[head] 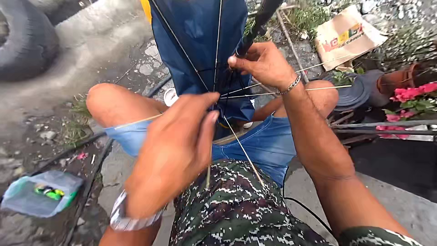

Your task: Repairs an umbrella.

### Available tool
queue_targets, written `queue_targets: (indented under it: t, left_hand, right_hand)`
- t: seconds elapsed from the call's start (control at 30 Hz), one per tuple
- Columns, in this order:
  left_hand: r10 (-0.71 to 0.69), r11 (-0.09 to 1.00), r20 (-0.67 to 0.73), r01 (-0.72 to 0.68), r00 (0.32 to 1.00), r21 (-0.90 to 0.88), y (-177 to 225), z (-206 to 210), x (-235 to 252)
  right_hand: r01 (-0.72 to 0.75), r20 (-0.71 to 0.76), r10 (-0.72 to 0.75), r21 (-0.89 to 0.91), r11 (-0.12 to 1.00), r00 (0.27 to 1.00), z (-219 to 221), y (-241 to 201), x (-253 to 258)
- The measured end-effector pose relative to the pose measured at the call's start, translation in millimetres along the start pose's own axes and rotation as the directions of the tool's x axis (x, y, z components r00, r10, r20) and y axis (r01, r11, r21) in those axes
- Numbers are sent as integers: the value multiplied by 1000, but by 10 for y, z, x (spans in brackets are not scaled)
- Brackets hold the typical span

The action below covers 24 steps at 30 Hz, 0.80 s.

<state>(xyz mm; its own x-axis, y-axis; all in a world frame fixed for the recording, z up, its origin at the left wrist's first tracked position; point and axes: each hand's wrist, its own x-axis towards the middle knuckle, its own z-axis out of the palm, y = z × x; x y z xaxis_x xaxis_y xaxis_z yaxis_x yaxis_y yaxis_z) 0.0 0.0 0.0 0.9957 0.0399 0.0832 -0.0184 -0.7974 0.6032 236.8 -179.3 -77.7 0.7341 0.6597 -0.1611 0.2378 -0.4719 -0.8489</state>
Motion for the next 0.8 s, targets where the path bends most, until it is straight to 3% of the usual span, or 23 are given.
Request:
queue_targets:
  t: [0.1, 0.23, 0.37, 0.53, 0.7, 0.8]
  left_hand:
    - [-140, 990, 103, 142, 985, -17, -524, 674, 627]
    - [3, 999, 75, 1, 997, -51, -902, 1147, 1020]
    - [88, 993, 187, -72, 978, -92, -1135, 1192, 1120]
    - [140, 974, 202, -98, 969, -205, -1311, 1127, 1253]
    - [25, 950, 132, 18, 991, -313, -1194, 1154, 1241]
    - [-59, 955, 49, 71, 997, -287, -1111, 1218, 1193]
  right_hand:
    - [-4, 102, 5, -13, 1000, 995, 54, -37, 68]
    - [17, 172, -12, -26, 1000, 985, 139, 24, 90]
    - [46, 138, -32, -98, 994, 990, 195, 49, 133]
    - [-3, 135, 6, -19, 1000, 991, 184, 104, 169]
    - [18, 140, -29, 78, 997, 990, 165, 193, 139]
    - [12, 160, -43, 188, 982, 986, 177, 274, 70]
